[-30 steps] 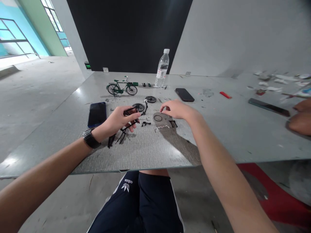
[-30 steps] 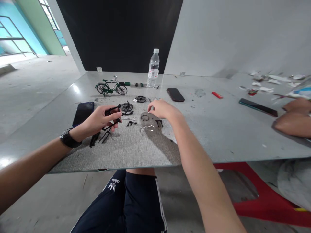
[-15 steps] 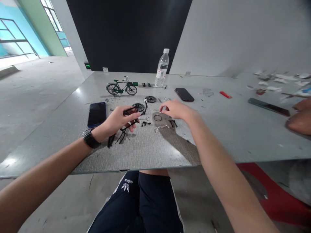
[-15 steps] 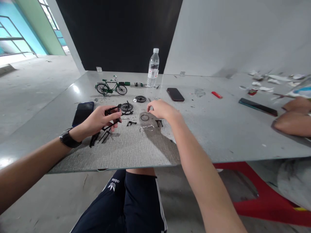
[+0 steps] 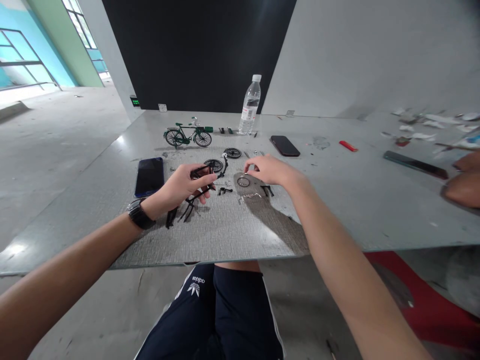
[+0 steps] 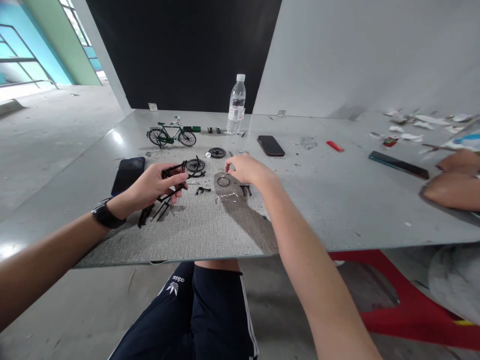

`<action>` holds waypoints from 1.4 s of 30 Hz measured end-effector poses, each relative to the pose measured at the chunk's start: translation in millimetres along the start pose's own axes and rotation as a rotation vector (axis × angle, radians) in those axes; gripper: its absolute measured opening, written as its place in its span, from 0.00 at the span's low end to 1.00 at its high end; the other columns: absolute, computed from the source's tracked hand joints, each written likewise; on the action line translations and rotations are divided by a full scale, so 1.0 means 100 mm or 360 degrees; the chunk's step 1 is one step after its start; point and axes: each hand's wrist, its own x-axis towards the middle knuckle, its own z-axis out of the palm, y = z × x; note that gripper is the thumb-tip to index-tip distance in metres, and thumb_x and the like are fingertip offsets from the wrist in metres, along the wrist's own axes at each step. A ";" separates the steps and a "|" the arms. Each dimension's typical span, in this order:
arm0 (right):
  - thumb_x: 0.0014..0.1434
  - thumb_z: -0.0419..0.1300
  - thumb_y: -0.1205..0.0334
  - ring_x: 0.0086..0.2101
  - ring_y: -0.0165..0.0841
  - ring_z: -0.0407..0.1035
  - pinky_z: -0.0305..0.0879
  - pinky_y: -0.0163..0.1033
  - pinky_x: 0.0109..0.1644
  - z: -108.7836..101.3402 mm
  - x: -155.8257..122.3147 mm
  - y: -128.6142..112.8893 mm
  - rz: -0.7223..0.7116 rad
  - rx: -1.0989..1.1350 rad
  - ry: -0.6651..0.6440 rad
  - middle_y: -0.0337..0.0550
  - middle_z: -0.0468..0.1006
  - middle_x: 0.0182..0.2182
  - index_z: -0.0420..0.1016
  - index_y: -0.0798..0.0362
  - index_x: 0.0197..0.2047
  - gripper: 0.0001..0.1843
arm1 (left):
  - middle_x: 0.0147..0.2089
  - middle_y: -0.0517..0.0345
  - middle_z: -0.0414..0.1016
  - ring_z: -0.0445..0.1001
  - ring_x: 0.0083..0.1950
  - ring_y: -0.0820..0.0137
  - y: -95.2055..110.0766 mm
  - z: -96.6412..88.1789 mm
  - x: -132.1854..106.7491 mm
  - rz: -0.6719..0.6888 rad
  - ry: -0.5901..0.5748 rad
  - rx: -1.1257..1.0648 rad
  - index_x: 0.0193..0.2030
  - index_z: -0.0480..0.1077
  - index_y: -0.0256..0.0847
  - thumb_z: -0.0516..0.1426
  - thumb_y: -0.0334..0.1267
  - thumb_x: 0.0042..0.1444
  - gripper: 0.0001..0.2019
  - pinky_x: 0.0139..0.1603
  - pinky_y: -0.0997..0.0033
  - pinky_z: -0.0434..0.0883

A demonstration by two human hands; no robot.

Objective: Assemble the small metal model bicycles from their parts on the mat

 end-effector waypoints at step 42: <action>0.69 0.56 0.51 0.26 0.32 0.61 0.54 0.41 0.34 -0.09 -0.17 -0.38 -0.0554 0.0509 0.0474 0.38 0.72 0.26 0.76 0.47 0.48 0.13 | 0.32 0.58 0.72 0.75 0.26 0.75 0.03 0.02 0.05 -0.0001 0.0419 -0.0267 0.40 0.68 0.36 0.60 0.34 0.65 0.05 0.26 0.74 0.76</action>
